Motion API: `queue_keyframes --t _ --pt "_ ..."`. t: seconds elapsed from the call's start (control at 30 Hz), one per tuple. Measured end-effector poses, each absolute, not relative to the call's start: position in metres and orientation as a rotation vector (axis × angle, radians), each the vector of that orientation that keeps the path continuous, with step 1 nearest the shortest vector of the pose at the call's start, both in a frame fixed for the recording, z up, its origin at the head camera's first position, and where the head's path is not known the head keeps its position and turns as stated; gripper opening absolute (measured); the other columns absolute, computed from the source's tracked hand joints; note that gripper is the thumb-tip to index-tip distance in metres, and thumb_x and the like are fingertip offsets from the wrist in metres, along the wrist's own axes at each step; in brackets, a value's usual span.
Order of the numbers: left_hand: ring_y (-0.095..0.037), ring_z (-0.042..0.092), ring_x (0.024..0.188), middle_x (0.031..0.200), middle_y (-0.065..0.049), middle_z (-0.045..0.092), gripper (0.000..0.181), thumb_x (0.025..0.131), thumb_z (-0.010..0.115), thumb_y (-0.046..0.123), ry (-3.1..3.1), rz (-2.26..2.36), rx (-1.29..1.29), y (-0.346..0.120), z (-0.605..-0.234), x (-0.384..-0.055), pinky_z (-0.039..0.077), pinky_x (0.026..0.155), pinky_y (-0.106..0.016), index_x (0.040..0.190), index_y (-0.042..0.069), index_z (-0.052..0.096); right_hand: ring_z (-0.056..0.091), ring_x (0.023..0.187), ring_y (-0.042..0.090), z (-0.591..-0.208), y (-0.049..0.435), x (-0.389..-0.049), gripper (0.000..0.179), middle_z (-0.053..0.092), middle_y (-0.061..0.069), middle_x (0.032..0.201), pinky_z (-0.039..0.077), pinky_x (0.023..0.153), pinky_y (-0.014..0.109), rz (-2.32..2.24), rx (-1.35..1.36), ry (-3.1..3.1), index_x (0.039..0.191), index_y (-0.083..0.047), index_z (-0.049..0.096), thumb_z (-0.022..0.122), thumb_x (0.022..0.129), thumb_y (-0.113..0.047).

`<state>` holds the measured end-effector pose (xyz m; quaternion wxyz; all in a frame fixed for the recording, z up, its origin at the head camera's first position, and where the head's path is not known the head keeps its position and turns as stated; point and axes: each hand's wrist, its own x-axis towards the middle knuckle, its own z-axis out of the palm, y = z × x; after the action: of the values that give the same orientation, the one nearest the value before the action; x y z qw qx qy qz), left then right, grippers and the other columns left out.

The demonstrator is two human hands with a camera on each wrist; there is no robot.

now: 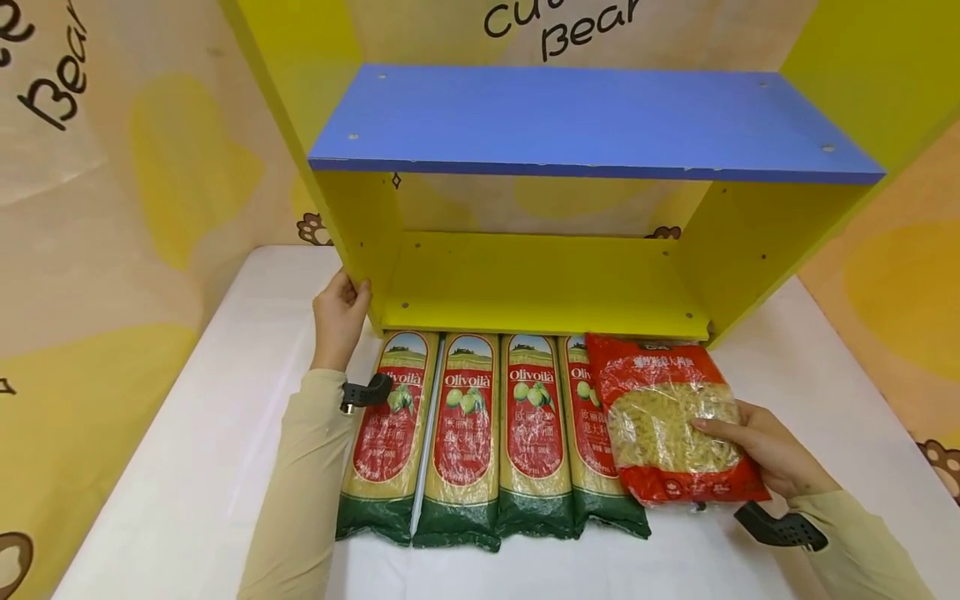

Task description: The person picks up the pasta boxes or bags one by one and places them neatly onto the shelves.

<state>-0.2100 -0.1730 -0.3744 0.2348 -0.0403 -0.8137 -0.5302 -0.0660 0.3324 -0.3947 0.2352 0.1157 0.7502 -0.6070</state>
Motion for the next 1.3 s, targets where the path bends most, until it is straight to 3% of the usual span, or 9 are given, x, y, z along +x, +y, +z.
queue_keyframes --t 0.23,0.4,0.67,0.8,1.03,1.3 --pt "-0.034 0.064 0.099 0.109 -0.028 0.063 0.029 0.092 0.053 -0.001 -2.221 -1.483 -0.119 -0.170 -0.371 -0.213 0.052 0.080 -0.022 0.119 -0.012 0.057 0.066 0.079 0.015 -0.390 0.330 -0.062 0.067 0.064 -0.006 0.091 0.056 0.071 0.037 -1.714 0.354 2.123 0.138 0.014 0.023 0.060 0.093 -0.020" --pt "-0.034 0.063 0.100 0.111 -0.028 0.063 0.030 0.093 0.053 -0.001 -2.239 -1.464 -0.118 -0.169 -0.369 -0.213 0.053 0.083 -0.033 0.120 -0.012 0.056 0.067 0.078 0.016 -0.383 0.329 -0.059 0.045 0.066 -0.007 0.089 0.057 0.069 0.038 -1.765 0.386 2.135 0.125 0.002 0.042 0.064 0.091 -0.018" --pt "-0.035 0.062 0.105 0.115 -0.027 0.061 0.032 0.095 0.052 0.002 -2.273 -1.453 -0.135 -0.175 -0.371 -0.210 0.050 0.087 -0.039 0.125 -0.011 0.053 0.068 0.076 0.018 -0.370 0.323 -0.059 0.014 0.068 -0.004 0.088 0.057 0.067 0.040 -1.855 0.362 2.081 0.103 -0.018 0.058 0.063 0.091 -0.014" --pt "-0.034 0.061 0.106 0.117 -0.027 0.060 0.032 0.096 0.051 0.003 -2.279 -1.460 -0.141 -0.178 -0.371 -0.210 0.049 0.088 -0.039 0.126 -0.010 0.053 0.068 0.075 0.018 -0.364 0.319 -0.060 0.012 0.069 -0.002 0.087 0.057 0.066 0.041 -1.873 0.347 2.070 0.100 -0.019 0.059 0.063 0.091 -0.012" --pt "-0.035 0.063 0.103 0.115 -0.027 0.061 0.031 0.096 0.051 0.003 -2.289 -1.421 -0.166 -0.177 -0.370 -0.207 0.051 0.085 -0.042 0.124 -0.010 0.054 0.068 0.077 0.018 -0.354 0.312 -0.062 0.023 0.068 -0.004 0.089 0.057 0.067 0.041 -1.857 0.347 2.091 0.109 -0.009 0.052 0.064 0.090 -0.013" --pt "-0.036 0.063 0.102 0.113 -0.028 0.062 0.030 0.096 0.052 0.004 -2.295 -1.413 -0.189 -0.176 -0.372 -0.206 0.052 0.084 -0.043 0.123 -0.010 0.055 0.068 0.076 0.019 -0.339 0.305 -0.060 0.016 0.068 -0.003 0.090 0.057 0.066 0.041 -1.918 0.319 2.072 0.106 -0.015 0.056 0.062 0.091 -0.011"
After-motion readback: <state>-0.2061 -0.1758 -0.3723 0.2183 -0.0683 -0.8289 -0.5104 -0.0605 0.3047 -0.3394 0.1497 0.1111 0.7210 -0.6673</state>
